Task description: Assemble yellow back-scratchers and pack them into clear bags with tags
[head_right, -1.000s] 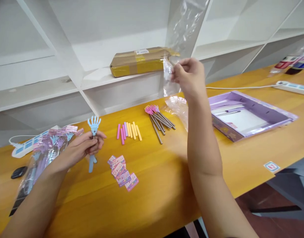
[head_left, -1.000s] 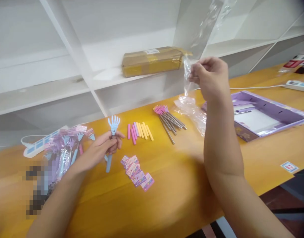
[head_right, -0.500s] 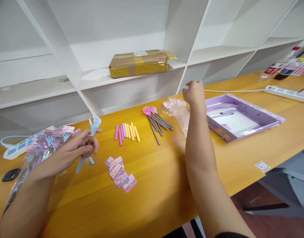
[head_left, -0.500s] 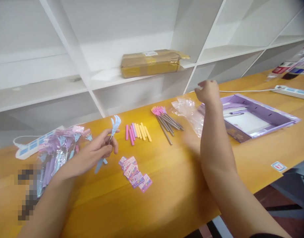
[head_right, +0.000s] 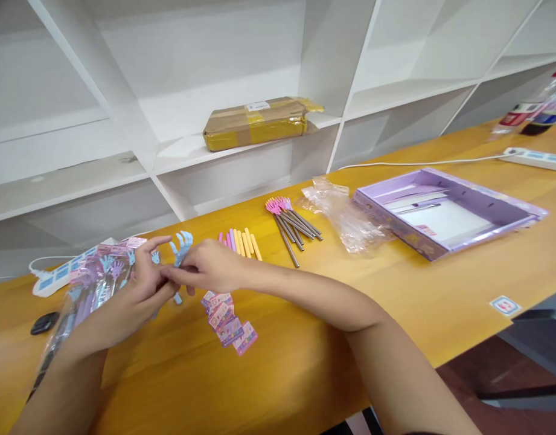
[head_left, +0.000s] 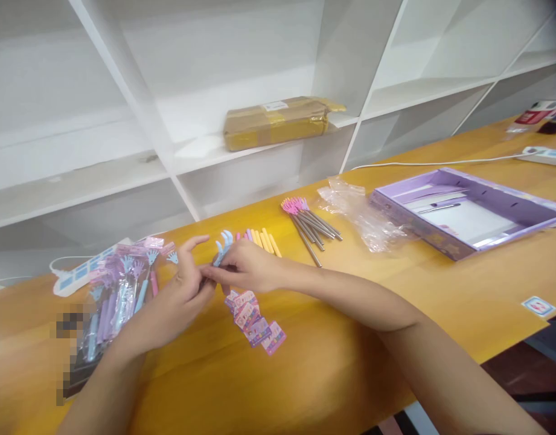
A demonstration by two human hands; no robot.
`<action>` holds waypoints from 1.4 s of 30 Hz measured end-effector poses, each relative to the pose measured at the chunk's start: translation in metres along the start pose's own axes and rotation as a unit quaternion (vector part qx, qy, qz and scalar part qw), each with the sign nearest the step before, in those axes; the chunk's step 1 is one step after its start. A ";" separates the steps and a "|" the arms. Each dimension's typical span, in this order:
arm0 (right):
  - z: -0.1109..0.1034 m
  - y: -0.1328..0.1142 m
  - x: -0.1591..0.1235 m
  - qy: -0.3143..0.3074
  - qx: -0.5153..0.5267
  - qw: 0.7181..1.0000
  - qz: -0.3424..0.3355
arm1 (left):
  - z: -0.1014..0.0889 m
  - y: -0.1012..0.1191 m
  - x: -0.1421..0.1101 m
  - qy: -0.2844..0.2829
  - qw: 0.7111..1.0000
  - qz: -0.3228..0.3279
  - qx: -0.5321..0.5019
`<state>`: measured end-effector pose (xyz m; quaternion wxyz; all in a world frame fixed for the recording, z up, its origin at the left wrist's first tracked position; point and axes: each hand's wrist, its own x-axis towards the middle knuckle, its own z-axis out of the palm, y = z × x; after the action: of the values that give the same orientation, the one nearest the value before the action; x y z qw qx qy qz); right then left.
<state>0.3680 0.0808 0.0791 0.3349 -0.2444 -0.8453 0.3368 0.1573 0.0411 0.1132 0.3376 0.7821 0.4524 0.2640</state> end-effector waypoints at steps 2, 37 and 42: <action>0.006 0.004 -0.001 0.028 0.017 0.999 0.007 | 0.001 0.002 0.001 -0.011 0.999 -0.003 0.049; -0.040 -0.021 -0.015 0.065 0.070 0.992 0.081 | 0.009 -0.074 0.068 0.292 0.743 0.316 0.513; -0.042 -0.029 -0.017 0.063 0.053 0.992 0.092 | 0.014 -0.071 0.069 0.272 0.796 0.263 0.472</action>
<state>0.4048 0.0684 0.1164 0.3672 -0.3243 -0.7774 0.3944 0.1606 0.1237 0.0576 -0.2934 0.8291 0.3708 0.2984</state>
